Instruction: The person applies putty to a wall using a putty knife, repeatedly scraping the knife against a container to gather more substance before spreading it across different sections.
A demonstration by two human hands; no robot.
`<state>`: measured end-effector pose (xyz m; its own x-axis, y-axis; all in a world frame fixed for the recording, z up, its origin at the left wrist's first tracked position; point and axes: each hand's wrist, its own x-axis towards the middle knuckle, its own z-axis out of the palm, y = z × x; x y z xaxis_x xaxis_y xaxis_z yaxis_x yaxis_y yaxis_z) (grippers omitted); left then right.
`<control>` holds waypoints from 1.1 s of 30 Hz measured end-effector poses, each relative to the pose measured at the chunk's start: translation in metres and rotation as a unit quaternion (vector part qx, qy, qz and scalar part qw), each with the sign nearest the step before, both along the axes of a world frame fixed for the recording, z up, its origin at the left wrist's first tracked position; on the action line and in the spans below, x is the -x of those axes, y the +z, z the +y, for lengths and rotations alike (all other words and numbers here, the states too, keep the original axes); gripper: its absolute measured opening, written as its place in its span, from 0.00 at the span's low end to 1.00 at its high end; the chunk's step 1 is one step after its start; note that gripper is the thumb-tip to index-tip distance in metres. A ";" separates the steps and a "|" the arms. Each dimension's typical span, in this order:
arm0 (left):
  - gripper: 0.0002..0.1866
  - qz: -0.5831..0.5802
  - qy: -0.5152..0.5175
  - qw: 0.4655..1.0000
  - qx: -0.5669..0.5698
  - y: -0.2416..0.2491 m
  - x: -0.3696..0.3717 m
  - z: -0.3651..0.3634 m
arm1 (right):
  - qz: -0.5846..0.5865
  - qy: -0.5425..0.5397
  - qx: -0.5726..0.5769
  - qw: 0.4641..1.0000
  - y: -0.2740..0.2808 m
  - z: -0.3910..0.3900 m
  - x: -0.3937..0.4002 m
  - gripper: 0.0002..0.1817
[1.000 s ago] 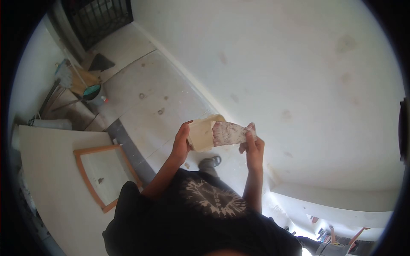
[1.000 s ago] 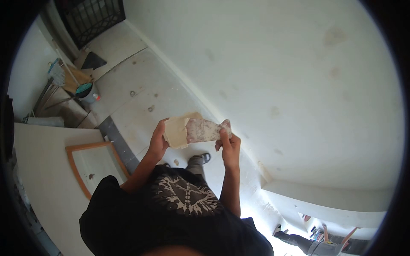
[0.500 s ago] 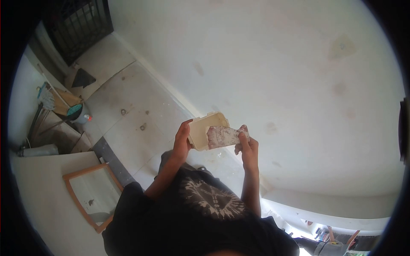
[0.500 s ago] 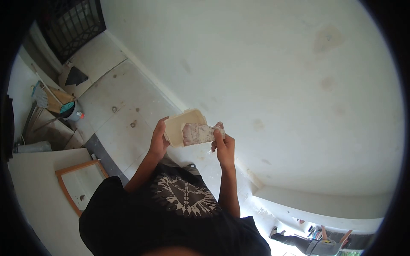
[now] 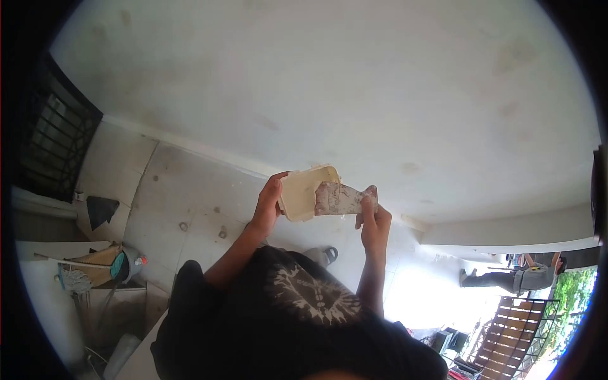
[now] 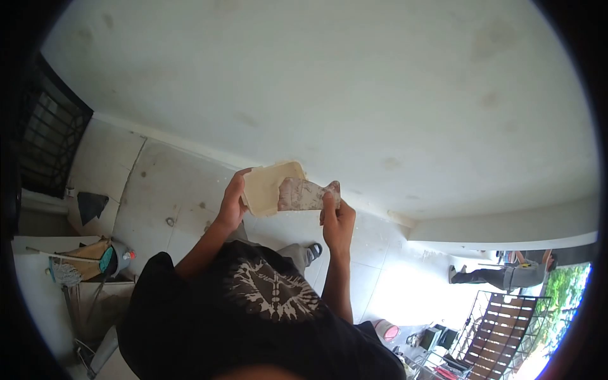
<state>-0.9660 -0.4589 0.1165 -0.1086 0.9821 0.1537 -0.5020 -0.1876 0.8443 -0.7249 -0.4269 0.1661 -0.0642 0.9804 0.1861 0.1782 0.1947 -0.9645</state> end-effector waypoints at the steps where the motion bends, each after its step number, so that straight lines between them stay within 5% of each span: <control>1: 0.28 0.001 -0.003 1.000 0.000 0.010 0.001 -0.004 | 0.019 -0.016 -0.013 1.000 0.008 -0.010 0.004 0.25; 5: 0.28 0.044 0.007 0.999 0.019 0.031 0.046 0.003 | -0.009 -0.056 -0.016 0.998 0.049 -0.013 0.052 0.25; 20: 0.31 -0.042 -0.066 0.991 0.104 0.021 0.090 0.079 | 0.022 -0.133 0.011 0.991 0.043 0.046 0.099 0.21; 25: 0.29 -0.082 -0.042 0.992 0.088 0.007 0.098 0.078 | 0.211 -0.076 0.073 0.972 0.038 0.045 0.105 0.24; 29: 0.30 -0.114 -0.043 0.988 0.092 0.014 0.097 0.076 | 0.242 -0.038 0.044 0.968 0.046 0.044 0.111 0.23; 33: 0.29 -0.124 -0.034 0.987 0.092 0.024 0.086 0.092 | 0.145 -0.030 0.019 0.989 0.061 0.056 0.108 0.26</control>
